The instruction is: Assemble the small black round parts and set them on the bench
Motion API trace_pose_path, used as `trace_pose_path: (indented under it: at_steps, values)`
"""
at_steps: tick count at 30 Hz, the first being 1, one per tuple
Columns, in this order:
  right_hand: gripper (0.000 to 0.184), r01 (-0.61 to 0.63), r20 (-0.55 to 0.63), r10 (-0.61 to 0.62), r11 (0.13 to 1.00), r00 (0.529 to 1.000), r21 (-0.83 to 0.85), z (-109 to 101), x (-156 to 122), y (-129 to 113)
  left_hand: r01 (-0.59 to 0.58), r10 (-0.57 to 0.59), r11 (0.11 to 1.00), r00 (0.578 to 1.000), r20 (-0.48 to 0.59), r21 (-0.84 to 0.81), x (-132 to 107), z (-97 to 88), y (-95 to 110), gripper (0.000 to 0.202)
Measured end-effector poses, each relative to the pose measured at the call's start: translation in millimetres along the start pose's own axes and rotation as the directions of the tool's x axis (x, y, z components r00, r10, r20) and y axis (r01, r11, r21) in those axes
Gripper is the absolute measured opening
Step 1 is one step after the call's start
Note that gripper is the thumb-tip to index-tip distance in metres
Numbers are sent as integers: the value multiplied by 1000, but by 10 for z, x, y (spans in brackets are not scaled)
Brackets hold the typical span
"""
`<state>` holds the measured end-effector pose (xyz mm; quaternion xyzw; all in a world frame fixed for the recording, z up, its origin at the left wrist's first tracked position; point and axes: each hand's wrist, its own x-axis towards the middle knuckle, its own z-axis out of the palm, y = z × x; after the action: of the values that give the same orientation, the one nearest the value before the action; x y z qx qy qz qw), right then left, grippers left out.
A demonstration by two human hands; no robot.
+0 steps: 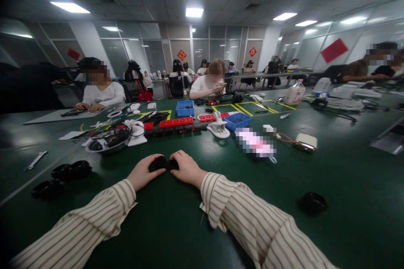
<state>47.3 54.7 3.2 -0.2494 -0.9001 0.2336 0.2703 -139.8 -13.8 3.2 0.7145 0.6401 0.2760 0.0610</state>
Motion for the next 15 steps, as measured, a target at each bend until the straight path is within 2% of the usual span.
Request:
trace_pose_path:
  at_steps: [3,7,11,15]
  values:
    - [40,-20,-8,20,1000,1000,-7,-4,3,1,35,-34,998,999,-23,59,20,-35,-15,43]
    - [40,-29,0,29,999,1000,-27,-22,-1,-5,168,-163,980,985,-52,112,38,-126,-99,42]
    - [40,-25,25,26,998,999,-57,-46,-8,-14,300,-299,943,954,-29,142,0,-256,-236,46]
    - [39,-13,32,16,996,999,-87,-47,-7,-15,408,-405,896,913,-53,177,-103,-388,-390,52]
